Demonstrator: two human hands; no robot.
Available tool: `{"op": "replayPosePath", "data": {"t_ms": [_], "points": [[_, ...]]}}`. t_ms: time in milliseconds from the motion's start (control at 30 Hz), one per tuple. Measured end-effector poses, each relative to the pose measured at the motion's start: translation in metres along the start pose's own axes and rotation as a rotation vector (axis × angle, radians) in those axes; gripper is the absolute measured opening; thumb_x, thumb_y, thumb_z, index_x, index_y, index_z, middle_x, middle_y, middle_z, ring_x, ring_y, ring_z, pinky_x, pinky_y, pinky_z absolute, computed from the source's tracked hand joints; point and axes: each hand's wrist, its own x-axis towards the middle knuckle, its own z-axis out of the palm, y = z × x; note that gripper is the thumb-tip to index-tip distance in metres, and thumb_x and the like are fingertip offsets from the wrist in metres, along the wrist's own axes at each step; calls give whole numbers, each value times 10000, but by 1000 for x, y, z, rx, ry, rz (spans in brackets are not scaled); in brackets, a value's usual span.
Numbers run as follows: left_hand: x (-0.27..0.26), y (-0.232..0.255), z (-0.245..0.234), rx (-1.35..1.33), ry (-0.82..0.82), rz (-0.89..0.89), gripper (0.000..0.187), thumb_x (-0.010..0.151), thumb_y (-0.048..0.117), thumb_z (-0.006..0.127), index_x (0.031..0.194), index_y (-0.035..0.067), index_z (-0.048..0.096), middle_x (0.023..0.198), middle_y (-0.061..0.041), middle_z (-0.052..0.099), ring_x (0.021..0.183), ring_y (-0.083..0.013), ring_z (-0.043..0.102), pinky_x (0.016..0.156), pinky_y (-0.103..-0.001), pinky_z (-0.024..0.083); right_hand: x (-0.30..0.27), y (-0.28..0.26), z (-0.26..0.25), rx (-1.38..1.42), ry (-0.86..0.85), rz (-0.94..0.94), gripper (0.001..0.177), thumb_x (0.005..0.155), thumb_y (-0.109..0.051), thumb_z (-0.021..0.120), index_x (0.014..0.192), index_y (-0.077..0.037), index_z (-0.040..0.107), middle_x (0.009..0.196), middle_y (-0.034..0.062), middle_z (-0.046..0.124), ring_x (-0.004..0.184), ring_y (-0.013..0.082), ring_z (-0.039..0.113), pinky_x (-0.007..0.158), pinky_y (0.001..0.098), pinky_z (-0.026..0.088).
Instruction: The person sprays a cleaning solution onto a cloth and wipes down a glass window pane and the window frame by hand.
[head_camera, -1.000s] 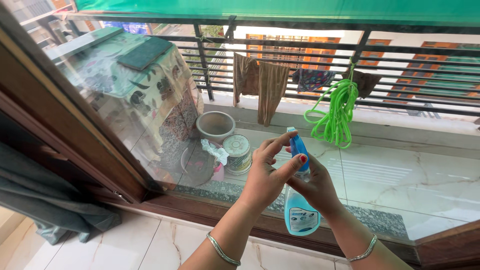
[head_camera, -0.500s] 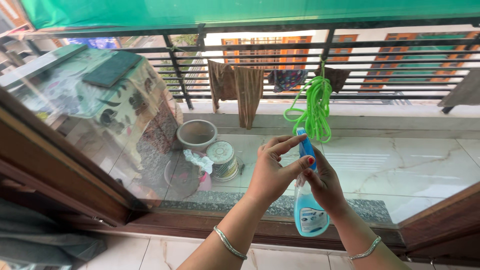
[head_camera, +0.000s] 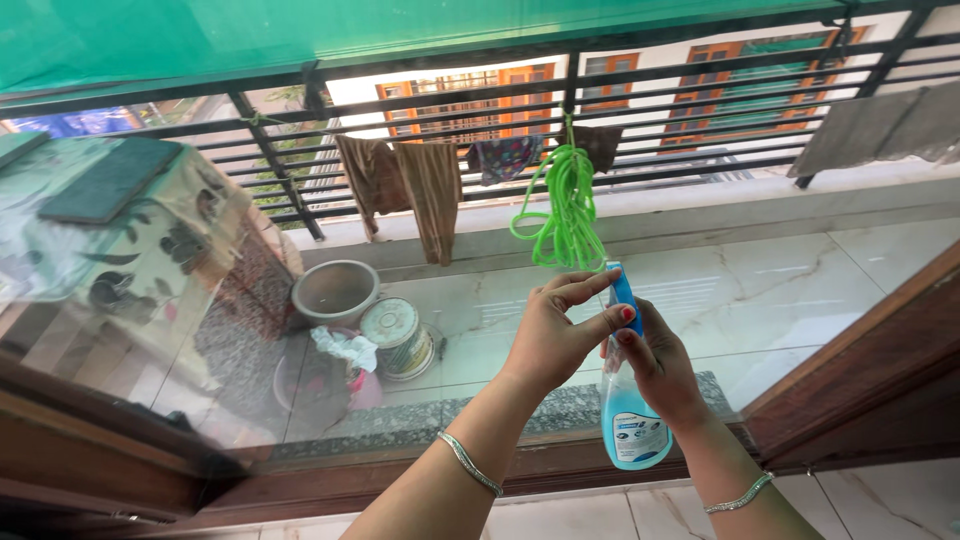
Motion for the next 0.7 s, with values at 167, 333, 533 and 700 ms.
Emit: {"op": "replayPosePath", "data": {"t_ms": [167,333,533,700], "points": [[16,-3,33,-25,-61,164,517,826,331,823,1312,184,727,1353,-102,681,1307,-283,579,1102,-415,457,-9,14,-36,-20,92,-29,533,1030,-415,567,1422,-56,532,896,53,652,807,120,626,738,288,525],[33,3,96,-121,-94,265,511,844,290,806,1328,155,714,1342,-132,692,1197,-286,669,1011,-399,528,-21,31,-91,-192,275,-122,599,1061,-467,488,1480,-39,487,1085,52,629,999,115,594,867,272,488],[51,16,164,-212,-160,222,486,866,242,774,1333,128,703,1347,-132,707,1062,-245,676,934,-361,546,-41,62,-155,-231,434,-33,554,1126,-492,389,1365,-26,570,1053,57,643,989,124,590,856,280,487],[49,22,194,-298,-155,139,432,926,188,709,1350,110,690,1349,-108,709,961,-182,665,862,-321,548,-47,78,-179,-294,486,11,512,1169,-450,376,1123,15,586,905,106,559,836,149,519,834,317,474]]}}
